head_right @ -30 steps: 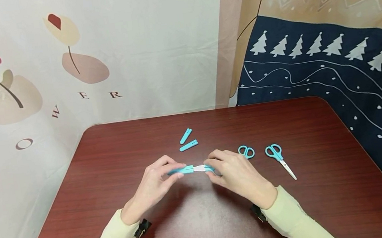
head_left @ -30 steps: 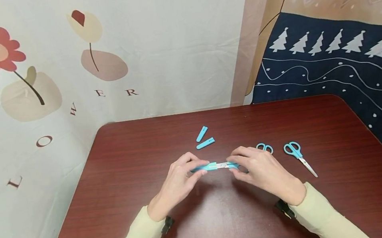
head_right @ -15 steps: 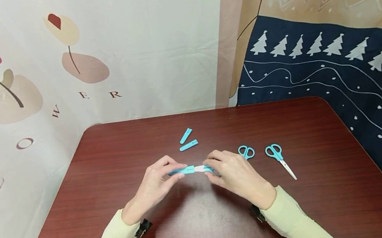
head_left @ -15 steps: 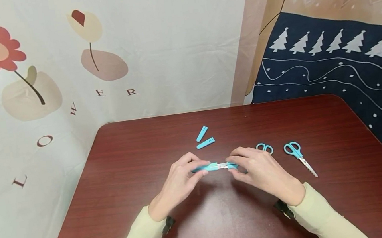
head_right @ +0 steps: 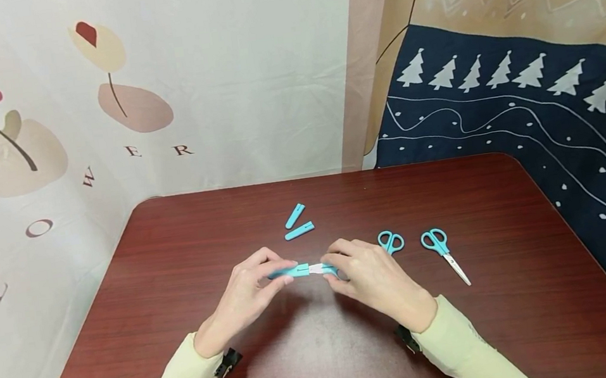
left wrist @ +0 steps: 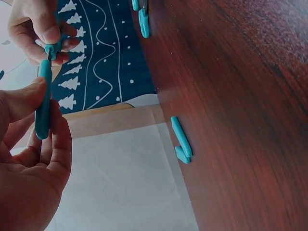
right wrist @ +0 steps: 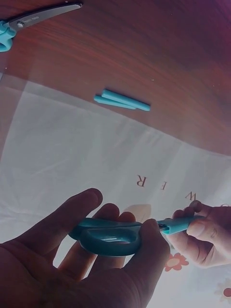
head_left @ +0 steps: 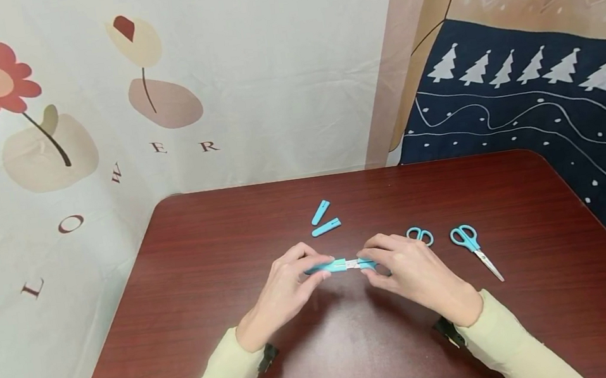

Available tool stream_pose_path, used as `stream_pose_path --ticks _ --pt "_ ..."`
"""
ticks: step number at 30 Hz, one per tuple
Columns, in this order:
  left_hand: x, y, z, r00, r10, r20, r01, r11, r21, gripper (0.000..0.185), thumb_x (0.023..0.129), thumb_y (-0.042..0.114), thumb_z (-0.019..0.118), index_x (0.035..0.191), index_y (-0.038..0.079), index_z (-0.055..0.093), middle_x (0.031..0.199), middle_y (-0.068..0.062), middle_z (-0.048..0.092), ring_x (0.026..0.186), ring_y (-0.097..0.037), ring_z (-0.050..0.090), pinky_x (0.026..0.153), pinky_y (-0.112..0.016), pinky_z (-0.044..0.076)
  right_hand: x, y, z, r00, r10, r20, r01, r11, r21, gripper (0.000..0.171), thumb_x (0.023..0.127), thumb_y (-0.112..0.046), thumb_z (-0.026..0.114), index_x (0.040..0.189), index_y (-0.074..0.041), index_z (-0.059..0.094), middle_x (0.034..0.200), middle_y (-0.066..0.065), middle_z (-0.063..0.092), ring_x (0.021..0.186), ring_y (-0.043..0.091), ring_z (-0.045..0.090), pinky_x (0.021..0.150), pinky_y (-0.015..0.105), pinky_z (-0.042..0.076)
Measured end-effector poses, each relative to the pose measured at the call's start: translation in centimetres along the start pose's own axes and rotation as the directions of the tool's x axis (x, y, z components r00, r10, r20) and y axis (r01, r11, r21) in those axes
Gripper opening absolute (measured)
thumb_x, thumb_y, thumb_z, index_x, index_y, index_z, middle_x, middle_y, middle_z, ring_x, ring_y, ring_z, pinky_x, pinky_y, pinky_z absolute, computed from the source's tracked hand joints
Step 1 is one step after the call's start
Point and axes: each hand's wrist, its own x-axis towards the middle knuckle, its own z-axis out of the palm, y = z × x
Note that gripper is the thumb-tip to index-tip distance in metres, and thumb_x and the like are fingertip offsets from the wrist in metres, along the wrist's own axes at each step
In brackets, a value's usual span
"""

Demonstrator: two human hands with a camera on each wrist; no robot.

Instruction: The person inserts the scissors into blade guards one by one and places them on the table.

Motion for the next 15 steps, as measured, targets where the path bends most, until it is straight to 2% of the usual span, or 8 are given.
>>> stream_pose_path --ticks 4,15 --pt "-0.02 -0.01 0.00 1.000 0.009 -0.005 -0.009 1.000 0.003 0.024 0.087 0.005 0.083 0.111 0.008 0.080 0.098 0.003 0.064 0.081 -0.009 0.060 0.066 -0.021 0.054 0.00 -0.01 0.01 1.000 -0.004 -0.005 0.004 1.000 -0.001 0.024 0.079 -0.011 0.088 0.101 -0.012 0.079 0.097 -0.004 0.068 0.072 0.009 0.060 0.057 0.023 0.050" --pt "0.02 0.06 -0.10 1.000 -0.021 0.014 0.021 1.000 0.008 0.023 0.089 0.007 0.082 0.111 0.008 0.080 0.098 0.004 0.064 0.078 -0.009 0.058 0.065 -0.022 0.053 0.03 -0.05 0.04 1.000 -0.002 -0.008 0.002 1.000 -0.004 0.023 0.079 -0.011 0.088 0.101 -0.012 0.079 0.098 -0.004 0.069 0.074 0.011 0.061 0.058 0.024 0.051"
